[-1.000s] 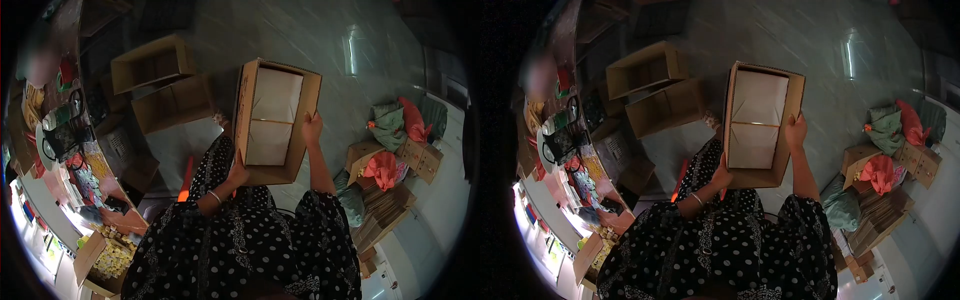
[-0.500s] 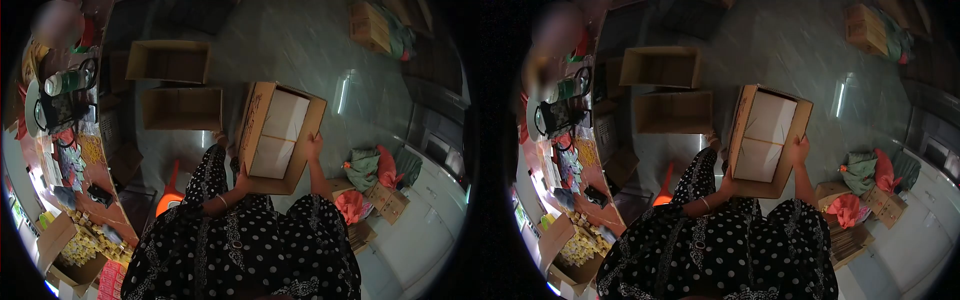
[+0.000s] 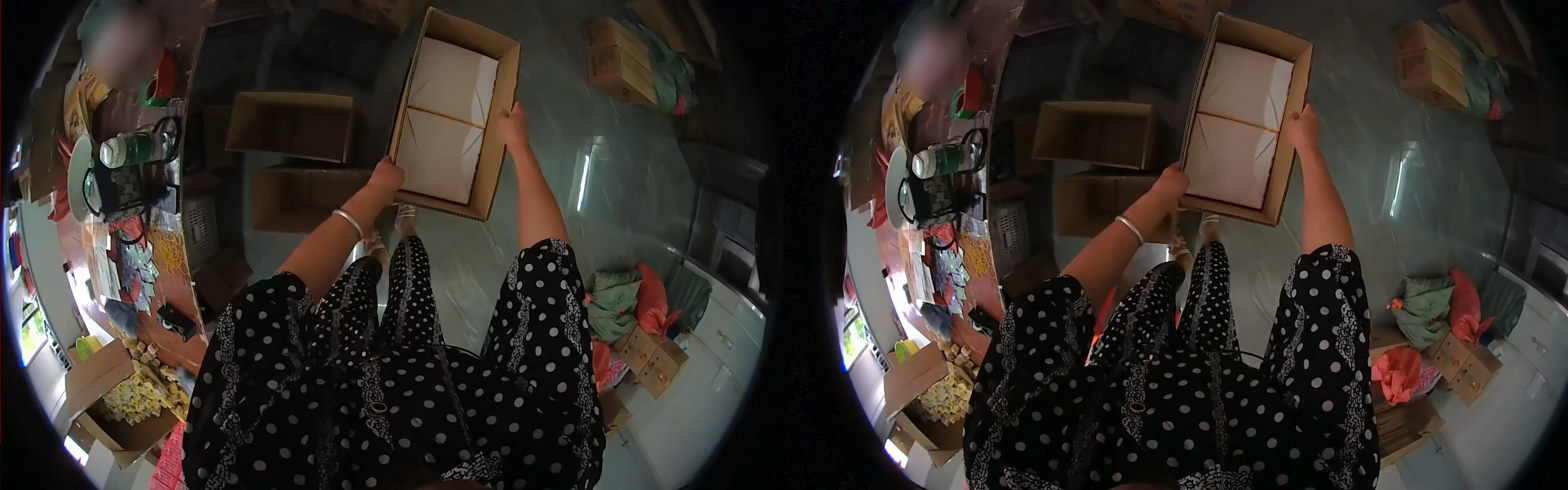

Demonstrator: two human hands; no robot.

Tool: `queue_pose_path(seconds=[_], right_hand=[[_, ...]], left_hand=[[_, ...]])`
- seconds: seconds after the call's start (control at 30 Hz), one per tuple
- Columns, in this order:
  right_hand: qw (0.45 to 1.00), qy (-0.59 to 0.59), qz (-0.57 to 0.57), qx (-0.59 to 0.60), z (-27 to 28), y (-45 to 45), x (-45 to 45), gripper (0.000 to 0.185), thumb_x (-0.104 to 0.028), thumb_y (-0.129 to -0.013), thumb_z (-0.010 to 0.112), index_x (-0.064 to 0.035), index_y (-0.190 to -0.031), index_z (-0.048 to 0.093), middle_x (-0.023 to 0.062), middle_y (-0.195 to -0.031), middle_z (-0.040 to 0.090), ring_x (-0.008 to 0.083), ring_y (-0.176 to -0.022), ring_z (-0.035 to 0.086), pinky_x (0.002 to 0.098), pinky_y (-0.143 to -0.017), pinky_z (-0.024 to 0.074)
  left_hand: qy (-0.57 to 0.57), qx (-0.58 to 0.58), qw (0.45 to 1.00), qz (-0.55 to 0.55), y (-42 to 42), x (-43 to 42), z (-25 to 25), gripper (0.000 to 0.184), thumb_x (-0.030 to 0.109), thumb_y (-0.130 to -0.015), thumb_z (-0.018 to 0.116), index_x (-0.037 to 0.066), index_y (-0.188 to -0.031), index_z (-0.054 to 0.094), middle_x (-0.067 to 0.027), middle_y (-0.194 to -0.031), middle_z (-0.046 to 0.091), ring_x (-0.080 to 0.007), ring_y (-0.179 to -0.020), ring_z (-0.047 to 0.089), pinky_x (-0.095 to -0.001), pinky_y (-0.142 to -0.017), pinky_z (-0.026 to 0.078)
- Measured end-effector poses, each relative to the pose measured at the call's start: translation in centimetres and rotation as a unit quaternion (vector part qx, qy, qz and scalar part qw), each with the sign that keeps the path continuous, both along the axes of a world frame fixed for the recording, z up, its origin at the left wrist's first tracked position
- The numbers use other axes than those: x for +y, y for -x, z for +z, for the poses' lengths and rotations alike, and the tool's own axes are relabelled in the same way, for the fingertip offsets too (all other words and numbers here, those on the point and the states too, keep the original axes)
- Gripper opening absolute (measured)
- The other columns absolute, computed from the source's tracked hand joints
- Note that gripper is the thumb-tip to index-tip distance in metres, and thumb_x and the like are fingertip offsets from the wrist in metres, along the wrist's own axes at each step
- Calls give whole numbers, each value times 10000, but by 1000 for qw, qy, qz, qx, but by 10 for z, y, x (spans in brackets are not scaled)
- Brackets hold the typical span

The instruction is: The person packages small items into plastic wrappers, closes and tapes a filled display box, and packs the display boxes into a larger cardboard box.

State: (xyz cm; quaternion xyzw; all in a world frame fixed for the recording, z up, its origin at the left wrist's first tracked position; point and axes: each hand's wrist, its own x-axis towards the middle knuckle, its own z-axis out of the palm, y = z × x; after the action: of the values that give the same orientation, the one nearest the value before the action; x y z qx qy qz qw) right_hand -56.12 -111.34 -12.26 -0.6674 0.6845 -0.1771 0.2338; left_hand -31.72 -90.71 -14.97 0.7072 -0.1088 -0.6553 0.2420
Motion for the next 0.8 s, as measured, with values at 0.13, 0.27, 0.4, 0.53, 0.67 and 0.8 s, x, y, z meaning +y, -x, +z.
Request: queue_pose_path(seconds=[0.13,0.27,0.4,0.53,0.67,0.8], right_hand=[[1000,12,-4,-3,3,-39,-27,290,-140,-897,569,64,-1102,547,317,-1091,642,506,-1038,598,537,-889,487],[999,32,11,-11,-13,-18,-26,287,-129,-871,586,76,-1070,567,337,-1048,638,522,-1000,600,536,-828,482],[999,27,31,-15,-14,12,-33,329,-95,-898,557,116,-1151,549,334,-1139,625,500,-1070,587,506,-924,454],[998,16,49,-21,-25,24,-38,381,-102,-920,533,151,-1205,525,356,-1197,598,506,-1127,566,502,-979,438],[999,-29,29,11,-8,0,-35,481,-84,-892,512,218,-1262,461,412,-1231,557,511,-1177,546,479,-1018,429],[999,17,40,-3,-34,11,-44,507,-120,-908,527,220,-1276,448,416,-1270,532,505,-1219,522,480,-1036,415]], left_hand=[[-81,2,997,17,-40,-41,30,512,129,-899,544,100,-1408,495,-177,-1233,652,-334,-1157,612,-405,-981,519],[-39,-63,997,-6,-23,-37,38,461,138,-910,541,87,-1367,513,-192,-1296,617,-340,-1230,583,-445,-970,531],[-3,-127,990,-54,11,-40,32,517,104,-913,511,68,-1423,433,-229,-1303,609,-407,-1197,603,-475,-971,523],[8,-130,991,-14,17,-23,32,599,96,-901,549,66,-1475,380,-287,-1334,559,-437,-1233,562,-456,-1008,496],[116,-80,990,15,5,28,30,768,195,-906,661,48,-1540,253,-290,-1412,502,-412,-1289,522,-425,-1047,459],[121,-3,980,157,-27,108,108,796,316,-914,689,-25,-1513,292,-258,-1286,620,-339,-1201,607,-387,-1041,455]])
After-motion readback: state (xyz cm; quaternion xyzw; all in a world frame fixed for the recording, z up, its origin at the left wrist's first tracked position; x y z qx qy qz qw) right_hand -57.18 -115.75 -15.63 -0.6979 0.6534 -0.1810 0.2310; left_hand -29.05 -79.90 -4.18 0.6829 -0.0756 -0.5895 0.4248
